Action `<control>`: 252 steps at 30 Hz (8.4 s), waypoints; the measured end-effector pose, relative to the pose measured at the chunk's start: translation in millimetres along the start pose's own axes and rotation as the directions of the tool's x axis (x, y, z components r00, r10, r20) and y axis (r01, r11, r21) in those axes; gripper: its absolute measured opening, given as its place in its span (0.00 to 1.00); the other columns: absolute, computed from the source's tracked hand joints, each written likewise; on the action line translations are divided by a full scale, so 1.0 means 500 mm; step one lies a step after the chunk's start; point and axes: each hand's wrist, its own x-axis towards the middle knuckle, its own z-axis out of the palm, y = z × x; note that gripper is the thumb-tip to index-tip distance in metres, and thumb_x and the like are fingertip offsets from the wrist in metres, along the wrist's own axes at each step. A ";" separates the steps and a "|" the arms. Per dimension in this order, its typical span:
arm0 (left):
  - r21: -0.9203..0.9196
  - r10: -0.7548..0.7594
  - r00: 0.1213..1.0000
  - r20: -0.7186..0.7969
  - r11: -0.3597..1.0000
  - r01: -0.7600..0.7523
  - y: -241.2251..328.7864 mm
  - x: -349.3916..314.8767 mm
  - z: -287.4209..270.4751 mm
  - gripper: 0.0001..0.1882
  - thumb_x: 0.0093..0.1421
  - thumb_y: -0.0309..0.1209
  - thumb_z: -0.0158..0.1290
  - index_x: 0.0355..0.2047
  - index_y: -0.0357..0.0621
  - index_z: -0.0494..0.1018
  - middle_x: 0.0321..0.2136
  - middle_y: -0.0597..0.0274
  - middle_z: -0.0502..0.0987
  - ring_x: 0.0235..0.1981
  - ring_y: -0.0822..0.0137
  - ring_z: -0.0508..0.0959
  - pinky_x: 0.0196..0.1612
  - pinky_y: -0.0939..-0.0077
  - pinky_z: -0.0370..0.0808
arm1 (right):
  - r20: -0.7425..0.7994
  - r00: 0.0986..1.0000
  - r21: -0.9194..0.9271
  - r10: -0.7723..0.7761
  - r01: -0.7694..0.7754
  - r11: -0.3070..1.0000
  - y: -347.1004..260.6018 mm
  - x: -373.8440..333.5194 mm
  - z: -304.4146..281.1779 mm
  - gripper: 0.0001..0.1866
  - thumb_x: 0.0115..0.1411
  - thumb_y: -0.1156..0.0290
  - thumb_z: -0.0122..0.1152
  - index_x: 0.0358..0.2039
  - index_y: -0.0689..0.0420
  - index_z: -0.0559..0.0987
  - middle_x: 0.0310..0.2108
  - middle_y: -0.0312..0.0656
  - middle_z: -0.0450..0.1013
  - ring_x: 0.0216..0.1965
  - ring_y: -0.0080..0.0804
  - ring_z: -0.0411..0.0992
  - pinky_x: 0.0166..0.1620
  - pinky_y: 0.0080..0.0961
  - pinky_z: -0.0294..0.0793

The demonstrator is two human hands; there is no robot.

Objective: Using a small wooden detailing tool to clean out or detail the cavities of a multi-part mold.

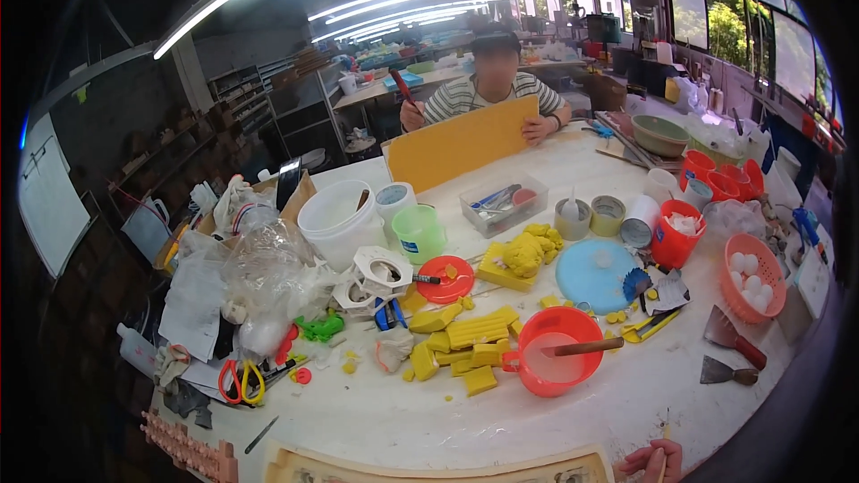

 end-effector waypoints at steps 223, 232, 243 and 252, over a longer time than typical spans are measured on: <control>-0.079 0.099 0.995 0.016 0.992 -0.097 0.013 0.005 -0.011 0.10 0.64 0.25 0.55 0.27 0.31 0.78 0.28 0.52 0.81 0.30 0.60 0.77 0.36 0.67 0.73 | 0.180 0.982 0.014 0.063 -0.067 0.998 0.043 0.008 -0.006 0.10 0.74 0.65 0.52 0.44 0.60 0.74 0.30 0.39 0.75 0.29 0.24 0.72 0.34 0.21 0.74; -0.092 0.100 0.995 0.020 0.991 -0.098 0.013 0.001 -0.009 0.10 0.63 0.25 0.56 0.27 0.31 0.78 0.28 0.52 0.81 0.30 0.60 0.77 0.36 0.68 0.73 | 0.194 0.977 0.023 0.088 -0.094 0.995 0.041 0.005 -0.008 0.10 0.75 0.66 0.52 0.45 0.60 0.74 0.30 0.39 0.75 0.29 0.24 0.72 0.33 0.21 0.74; -0.105 0.122 0.992 0.037 0.988 -0.118 -0.002 0.005 -0.010 0.11 0.66 0.27 0.57 0.27 0.32 0.79 0.28 0.53 0.81 0.29 0.62 0.77 0.35 0.67 0.73 | 0.213 0.976 0.023 0.051 -0.057 0.998 0.041 0.009 -0.008 0.10 0.75 0.66 0.52 0.45 0.59 0.74 0.30 0.38 0.75 0.30 0.23 0.72 0.35 0.21 0.75; -0.092 0.124 0.991 0.042 0.989 -0.119 -0.009 0.003 -0.012 0.11 0.65 0.26 0.57 0.27 0.32 0.79 0.28 0.53 0.81 0.30 0.62 0.77 0.35 0.68 0.73 | 0.209 0.975 0.078 0.069 -0.087 0.993 0.057 0.009 -0.007 0.11 0.75 0.65 0.52 0.46 0.60 0.74 0.31 0.39 0.76 0.30 0.24 0.72 0.35 0.21 0.75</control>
